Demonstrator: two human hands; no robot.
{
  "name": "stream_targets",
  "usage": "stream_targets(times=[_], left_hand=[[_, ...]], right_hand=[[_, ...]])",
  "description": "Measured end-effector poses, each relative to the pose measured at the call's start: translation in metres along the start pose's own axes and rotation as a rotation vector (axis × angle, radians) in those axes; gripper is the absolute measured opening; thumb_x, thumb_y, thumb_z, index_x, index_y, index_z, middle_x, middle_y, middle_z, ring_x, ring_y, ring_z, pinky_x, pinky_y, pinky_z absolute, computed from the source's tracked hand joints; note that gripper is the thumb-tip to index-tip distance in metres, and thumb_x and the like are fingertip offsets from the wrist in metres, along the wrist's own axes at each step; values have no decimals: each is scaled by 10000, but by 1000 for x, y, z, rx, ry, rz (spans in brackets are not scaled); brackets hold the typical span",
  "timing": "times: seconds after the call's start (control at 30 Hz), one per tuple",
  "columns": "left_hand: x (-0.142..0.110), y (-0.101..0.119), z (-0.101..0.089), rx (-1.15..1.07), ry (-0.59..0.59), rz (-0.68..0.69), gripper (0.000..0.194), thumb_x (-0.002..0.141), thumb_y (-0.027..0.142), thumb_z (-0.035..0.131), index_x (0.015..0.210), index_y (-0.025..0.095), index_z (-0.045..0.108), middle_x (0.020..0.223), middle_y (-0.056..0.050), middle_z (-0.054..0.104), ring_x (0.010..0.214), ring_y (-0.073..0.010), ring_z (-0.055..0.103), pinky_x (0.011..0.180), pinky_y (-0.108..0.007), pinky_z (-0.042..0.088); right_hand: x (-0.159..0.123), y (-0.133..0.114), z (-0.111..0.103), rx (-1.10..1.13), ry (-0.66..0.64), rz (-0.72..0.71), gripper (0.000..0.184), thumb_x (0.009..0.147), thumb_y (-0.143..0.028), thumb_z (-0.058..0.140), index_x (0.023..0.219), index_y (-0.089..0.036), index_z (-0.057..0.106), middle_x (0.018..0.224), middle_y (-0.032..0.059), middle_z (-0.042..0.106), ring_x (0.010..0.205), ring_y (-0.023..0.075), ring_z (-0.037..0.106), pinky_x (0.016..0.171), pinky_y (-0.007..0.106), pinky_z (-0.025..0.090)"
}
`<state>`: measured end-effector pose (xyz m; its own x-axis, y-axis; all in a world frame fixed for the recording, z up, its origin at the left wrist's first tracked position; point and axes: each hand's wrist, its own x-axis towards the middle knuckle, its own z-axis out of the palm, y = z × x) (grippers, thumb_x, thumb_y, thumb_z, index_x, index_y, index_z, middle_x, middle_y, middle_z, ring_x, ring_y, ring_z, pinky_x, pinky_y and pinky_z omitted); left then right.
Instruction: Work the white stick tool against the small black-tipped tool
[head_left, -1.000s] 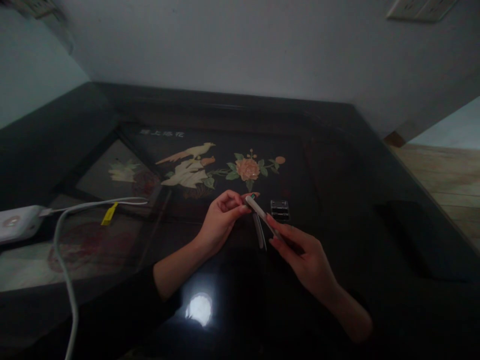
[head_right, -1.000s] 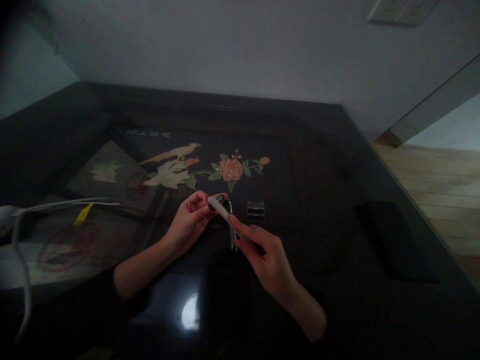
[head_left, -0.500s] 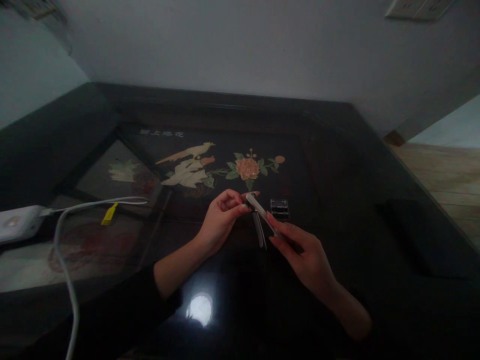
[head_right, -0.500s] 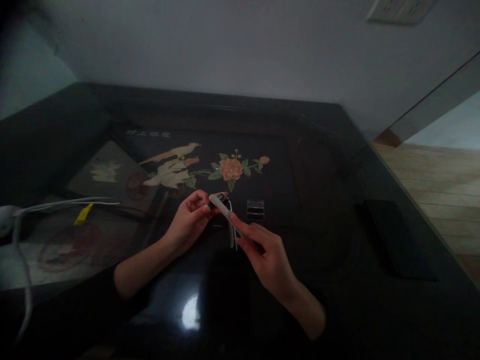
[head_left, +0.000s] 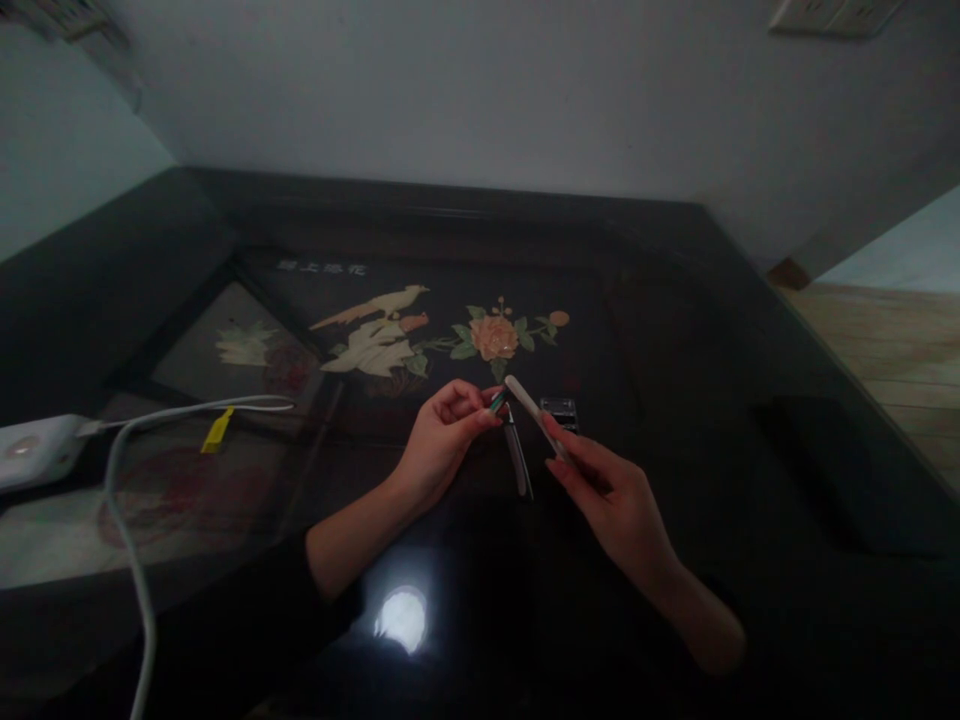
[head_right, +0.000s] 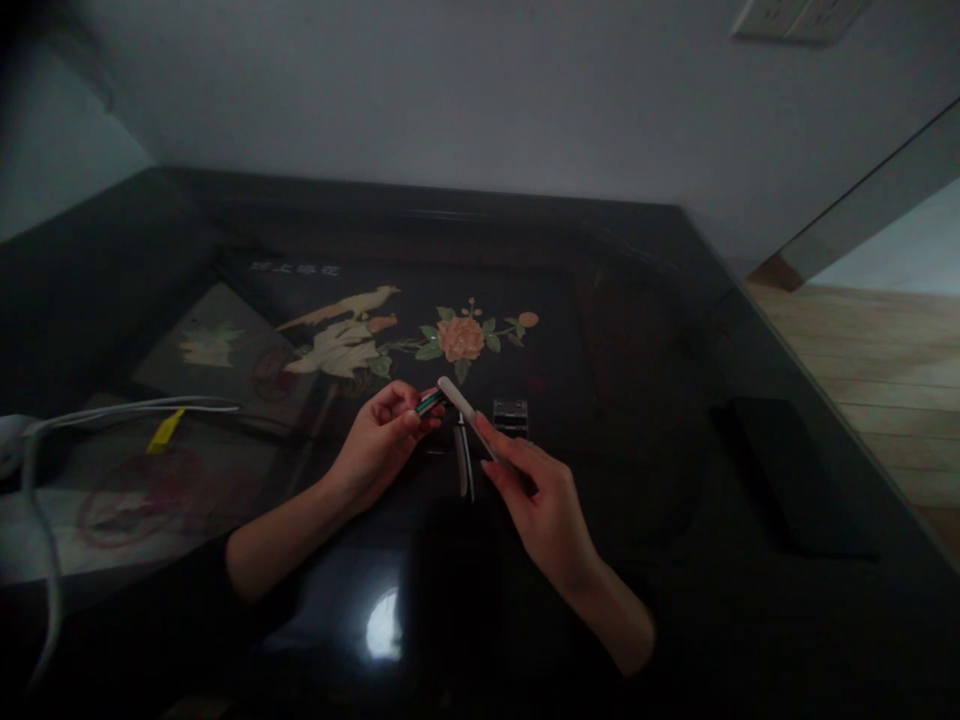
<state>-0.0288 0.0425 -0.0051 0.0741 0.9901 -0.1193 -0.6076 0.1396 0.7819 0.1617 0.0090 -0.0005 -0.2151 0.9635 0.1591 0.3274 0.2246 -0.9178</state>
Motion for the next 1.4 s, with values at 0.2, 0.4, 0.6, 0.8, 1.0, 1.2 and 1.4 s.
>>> stream_targets(times=[0.2,0.4,0.6,0.8,1.0,1.2,1.4], left_hand=[[1,1,0,23,0,3,334,586,256,866,686,165,561,853,-43,742,884,-170,688,801,-258,498],[1,-1,-2,21,-10,19,311,603,255,858,700,174,574,849,-35,744,935,-180,682,860,-286,491],[1,0,0,-5,-9,-5,329,576,239,871,674,164,566,825,-21,740,812,-141,687,764,-237,504],[0,1,1,-2,2,-5,311,578,229,868,671,163,579,807,-15,738,763,-125,683,744,-225,510],[0,2,2,12,-3,11,343,571,275,878,680,168,572,816,-42,746,991,-199,674,848,-273,491],[0,1,2,15,7,-3,359,562,269,882,674,164,558,810,-37,742,879,-170,694,802,-253,507],[-1,1,3,-5,4,0,323,557,230,879,656,163,579,766,0,730,736,-114,679,723,-210,503]], right_hand=[[-4,-4,2,-18,-45,-39,403,885,-170,579,1262,-305,622,1205,42,700,987,212,689,814,358,590],[-6,-5,2,33,-93,-49,418,869,-163,604,1254,-325,622,1195,29,705,1002,202,691,836,352,589],[-1,-2,-1,11,-26,-17,397,885,-160,579,1254,-298,625,1245,28,678,1067,204,672,920,378,555],[-1,-3,-1,-26,-3,-1,400,877,-159,583,1253,-289,629,1232,36,685,1010,206,690,878,378,575],[-6,-8,2,52,-91,-32,403,866,-166,605,1243,-308,632,1221,30,690,1035,212,688,867,371,586],[-3,-7,1,83,-54,29,381,865,-180,610,1224,-299,648,1229,29,683,1058,220,683,918,389,564],[-2,-2,0,12,4,14,400,878,-162,586,1250,-305,626,1259,28,667,1069,209,673,942,400,550]])
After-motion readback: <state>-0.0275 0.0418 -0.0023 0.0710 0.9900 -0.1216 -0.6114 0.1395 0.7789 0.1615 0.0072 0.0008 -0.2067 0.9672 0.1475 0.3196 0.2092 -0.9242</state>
